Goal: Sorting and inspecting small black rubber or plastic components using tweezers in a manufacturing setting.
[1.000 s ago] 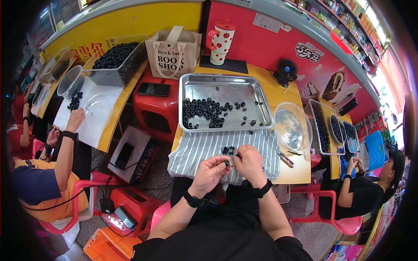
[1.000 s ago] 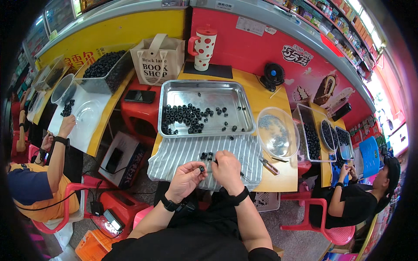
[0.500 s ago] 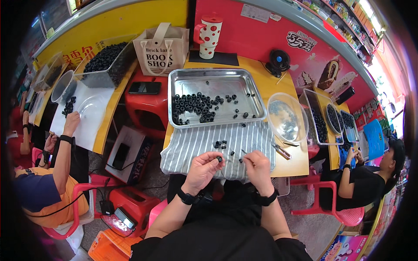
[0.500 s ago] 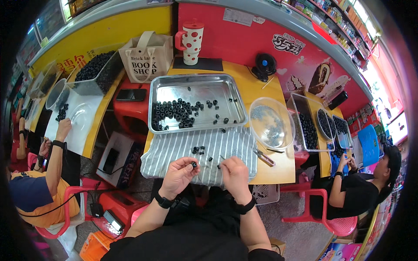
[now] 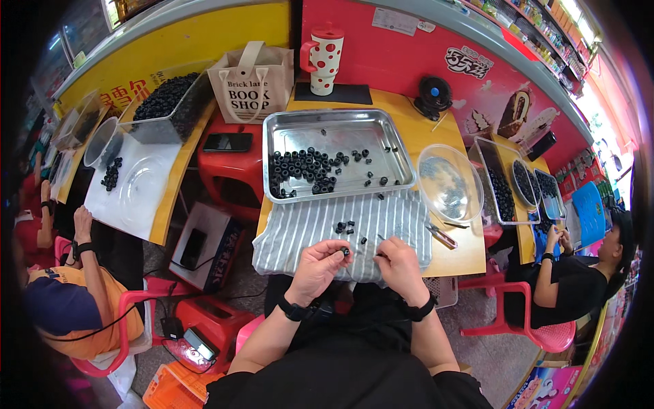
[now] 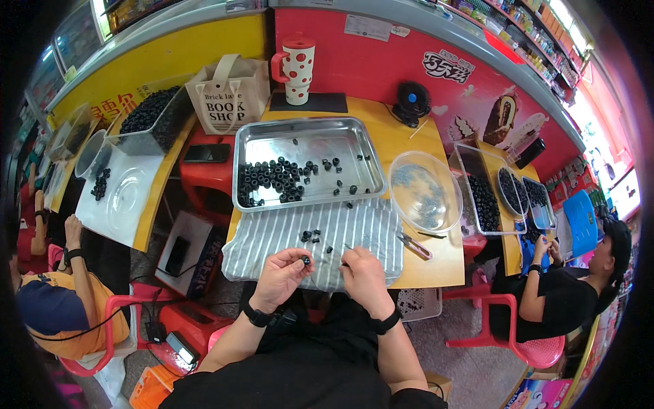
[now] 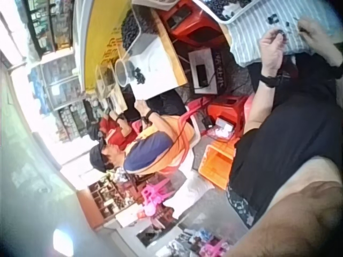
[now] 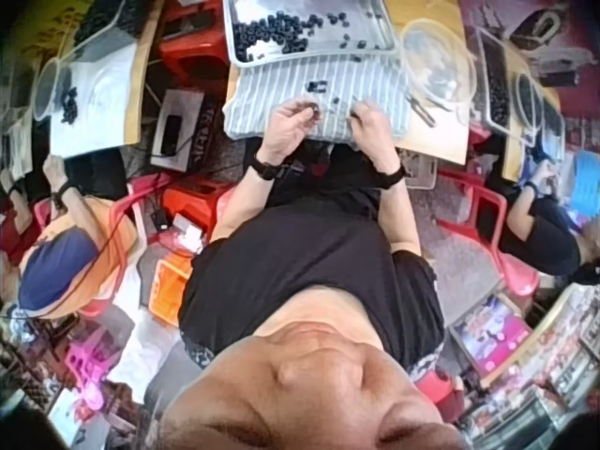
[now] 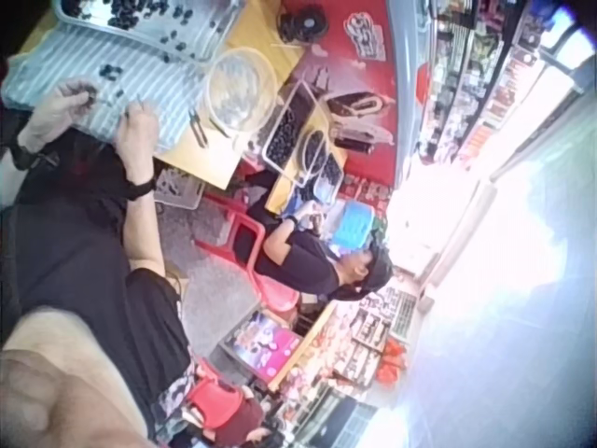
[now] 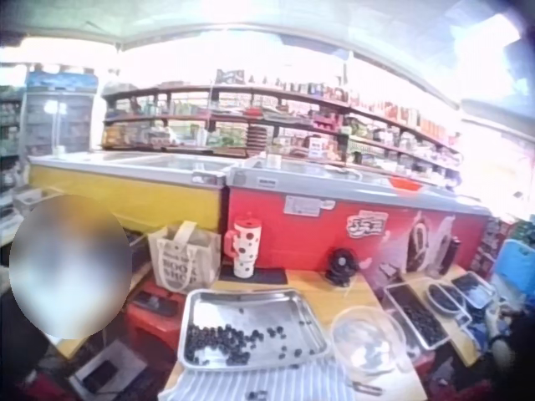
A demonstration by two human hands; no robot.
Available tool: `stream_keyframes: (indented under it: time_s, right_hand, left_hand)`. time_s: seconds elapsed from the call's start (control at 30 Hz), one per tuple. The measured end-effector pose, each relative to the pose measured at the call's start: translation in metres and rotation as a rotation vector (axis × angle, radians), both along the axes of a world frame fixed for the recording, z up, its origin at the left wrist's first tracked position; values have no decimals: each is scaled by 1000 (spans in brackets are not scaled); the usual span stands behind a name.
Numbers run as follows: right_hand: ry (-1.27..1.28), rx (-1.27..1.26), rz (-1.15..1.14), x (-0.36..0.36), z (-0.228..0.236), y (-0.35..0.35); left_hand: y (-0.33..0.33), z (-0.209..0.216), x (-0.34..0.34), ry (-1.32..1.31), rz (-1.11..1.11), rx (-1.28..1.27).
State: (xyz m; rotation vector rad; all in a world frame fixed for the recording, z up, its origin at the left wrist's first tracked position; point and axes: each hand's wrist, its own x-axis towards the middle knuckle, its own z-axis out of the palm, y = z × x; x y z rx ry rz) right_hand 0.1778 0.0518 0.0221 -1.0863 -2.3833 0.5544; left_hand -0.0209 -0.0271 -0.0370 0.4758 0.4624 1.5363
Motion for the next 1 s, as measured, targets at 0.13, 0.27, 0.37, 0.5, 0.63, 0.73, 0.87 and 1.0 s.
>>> stream_keyframes:
  time_s: [0.13,0.27,0.37,0.5,0.63,0.73,0.87,1.0]
  right_hand:
    - [397,-506,-60,-11,11,-14]
    - [703,-555,-4,-28,12,-23]
    - [666,-478,47,-32,11,-23]
    - [587,-364,96,-34,13,-23]
    - [574,-309,148,-32,13,-22]
    - [529,-259,165,-32,14,-20]
    - [511,-209,194,-31,12,-18]
    - [491,-187,227,-31,12,-17]
  left_hand:
    - [-1,4,2,48,-9,8]
    - [-1,1,2,77,-25,11]
    - [-3,2,2,131,-39,-7]
    - [-3,2,2,144,-30,8]
    - [-3,9,4,190,-14,2]
    - [-3,5,2,268,-24,9]
    - [-4,6,1,305,-52,3]
    - [-3,5,0,261,-58,-2]
